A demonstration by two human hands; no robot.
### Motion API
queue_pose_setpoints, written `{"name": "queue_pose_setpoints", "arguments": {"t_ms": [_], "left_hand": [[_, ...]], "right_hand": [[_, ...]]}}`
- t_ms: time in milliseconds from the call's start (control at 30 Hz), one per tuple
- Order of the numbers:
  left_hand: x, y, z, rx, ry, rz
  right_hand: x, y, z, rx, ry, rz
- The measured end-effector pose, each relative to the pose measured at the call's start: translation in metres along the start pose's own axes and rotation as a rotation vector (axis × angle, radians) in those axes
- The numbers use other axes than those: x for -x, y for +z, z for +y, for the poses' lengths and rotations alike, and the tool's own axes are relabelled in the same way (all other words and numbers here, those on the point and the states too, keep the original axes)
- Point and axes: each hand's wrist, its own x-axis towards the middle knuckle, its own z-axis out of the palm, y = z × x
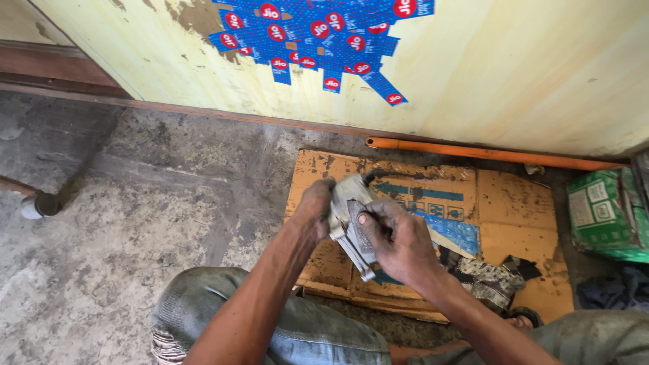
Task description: The person scrubs a silver-colored metal part with a dark abrasive pad while sitting on the floor. They rotate the part to clean different surfaces, including the interior and exterior, and continue scrubbing until the end of the clip.
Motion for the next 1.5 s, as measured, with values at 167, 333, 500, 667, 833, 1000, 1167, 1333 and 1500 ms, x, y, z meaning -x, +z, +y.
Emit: {"name": "queue_pose_setpoints", "arguments": {"t_ms": [167,333,500,667,833,1000,1167,1333,1500], "left_hand": [[-0.022,0.0,-0.008,0.07,0.018,0.061],[-0.021,0.005,0.0,0.076,0.05,0.252],[-0.019,0.019,-0.011,0.174,0.102,0.113],[-0.002,0.029,-0.003,0.183,0.032,0.215],[-0.007,0.034,-0.014,0.195,0.069,0.132],[-0.007,0.028,-0.008,0.08,0.034,0.109],[-0.012,0.034,-0.016,0.191,0.045,-0.042],[-0.001,0.041,-0.016,0.081,0.056,-0.005],[0.005,0.051,-0.014,0.11,0.049,0.082]], "right_hand": [[-0.008,0.017,0.009,0.201,-0.352,0.126],[0.0,0.011,0.013,0.282,-0.462,0.131],[-0.022,0.011,0.027,0.304,-0.419,0.089],[0.001,-0.002,0.018,0.242,-0.426,0.07],[-0.038,-0.016,0.005,0.275,-0.068,-0.079],[-0.045,-0.023,-0.005,-0.062,0.321,0.04],[-0.052,-0.034,-0.017,-0.312,0.41,-0.1],[-0.056,-0.037,-0.033,0.109,0.611,-0.242],[-0.056,-0.031,-0.03,0.051,0.584,-0.189]]}}
